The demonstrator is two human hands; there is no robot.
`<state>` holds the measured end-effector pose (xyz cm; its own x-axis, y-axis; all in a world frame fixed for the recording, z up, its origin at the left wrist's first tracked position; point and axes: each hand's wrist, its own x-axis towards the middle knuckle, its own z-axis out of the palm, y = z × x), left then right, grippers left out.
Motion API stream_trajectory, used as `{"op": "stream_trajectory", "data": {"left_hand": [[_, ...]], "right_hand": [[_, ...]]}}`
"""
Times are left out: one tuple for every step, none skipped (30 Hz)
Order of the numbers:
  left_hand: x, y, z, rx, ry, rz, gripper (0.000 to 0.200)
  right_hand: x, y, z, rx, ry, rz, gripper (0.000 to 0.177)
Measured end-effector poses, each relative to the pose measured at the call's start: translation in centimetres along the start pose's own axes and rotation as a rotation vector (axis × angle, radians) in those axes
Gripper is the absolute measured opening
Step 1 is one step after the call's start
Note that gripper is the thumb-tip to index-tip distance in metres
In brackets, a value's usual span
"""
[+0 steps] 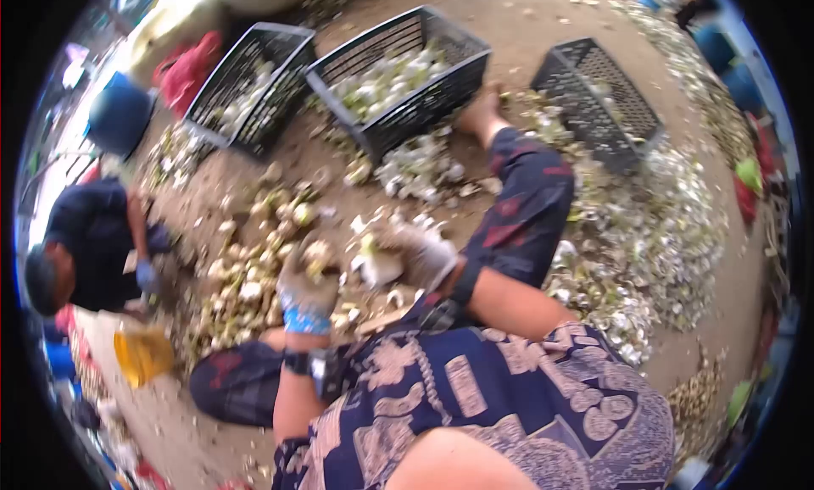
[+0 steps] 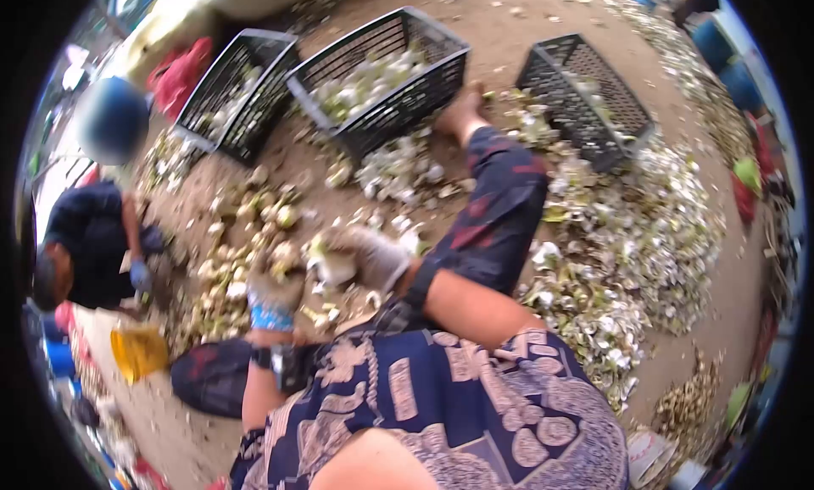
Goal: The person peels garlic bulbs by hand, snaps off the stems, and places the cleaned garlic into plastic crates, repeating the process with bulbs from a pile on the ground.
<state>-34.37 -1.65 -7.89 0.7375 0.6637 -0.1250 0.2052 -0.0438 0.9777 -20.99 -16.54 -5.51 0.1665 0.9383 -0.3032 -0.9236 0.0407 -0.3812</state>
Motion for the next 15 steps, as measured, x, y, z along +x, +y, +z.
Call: {"op": "stream_trajectory", "data": {"left_hand": [[0.4,0.5,0.6,-0.31,0.063,-0.045,0.043],[1.0,0.4,0.7,-0.574,0.007,-0.07,0.039],[1.6,1.5,0.9,-1.427,-0.059,-0.363,0.037],[1.3,2.6,1.4,-1.443,-0.055,-0.331,0.037],[1.0,4.0,1.8,-1.416,-0.003,-0.347,0.035],[0.9,3.7,1.8,-1.368,-0.076,-0.294,0.036],[0.7,3.2,1.8,-1.32,-0.152,-0.243,0.037],[0.4,2.9,2.3,-1.271,-0.129,-0.2,0.038],[0.2,2.9,2.6,-1.131,-0.069,-0.177,0.036],[-0.2,3.1,2.4,-1.107,-0.004,-0.153,0.033],[-0.5,3.3,2.9,-1.1,0.018,-0.135,0.03],[-0.7,2.6,2.6,-1.067,-0.011,-0.144,0.027],[-0.5,1.3,1.5,-1.033,-0.061,-0.158,0.024],[-0.3,1.4,1.1,-1.007,-0.079,-0.245,0.021],[-0.5,1.2,0.8,-1.023,0.005,-0.222,0.02]], "right_hand": [[-0.2,-0.6,0.7,-0.029,0.018,-0.108,0.025],[0.1,-0.9,-0.6,0.018,-0.014,-0.089,0.022],[0.0,-1.1,-1.3,-0.044,-0.021,-0.137,0.021],[-0.3,-2.0,-0.7,-0.25,-0.101,-0.195,0.02],[0.5,-2.2,-1.4,-0.703,0.192,-0.2,0.024],[0.9,-1.9,-1.0,-0.876,0.127,-0.426,0.029],[0.9,-1.7,-0.4,-1.042,0.06,-0.658,0.035],[0.2,-1.9,0.3,-0.587,-0.012,-0.377,0.053],[-0.4,-2.1,1.2,-0.133,-0.076,-0.098,0.072],[0.8,-1.5,-0.2,0.147,-0.345,-0.058,0.078],[0.8,-1.1,-1.1,0.232,-0.324,-0.052,0.079],[0.3,-0.9,-2.4,0.097,-0.287,-0.036,0.069],[-0.2,0.2,-5.0,0.272,-0.174,0.017,0.063],[-1.8,-0.1,-4.2,0.155,-0.046,-0.012,0.054],[-2.3,-0.2,-4.6,0.293,-0.02,-0.009,0.047]]}}
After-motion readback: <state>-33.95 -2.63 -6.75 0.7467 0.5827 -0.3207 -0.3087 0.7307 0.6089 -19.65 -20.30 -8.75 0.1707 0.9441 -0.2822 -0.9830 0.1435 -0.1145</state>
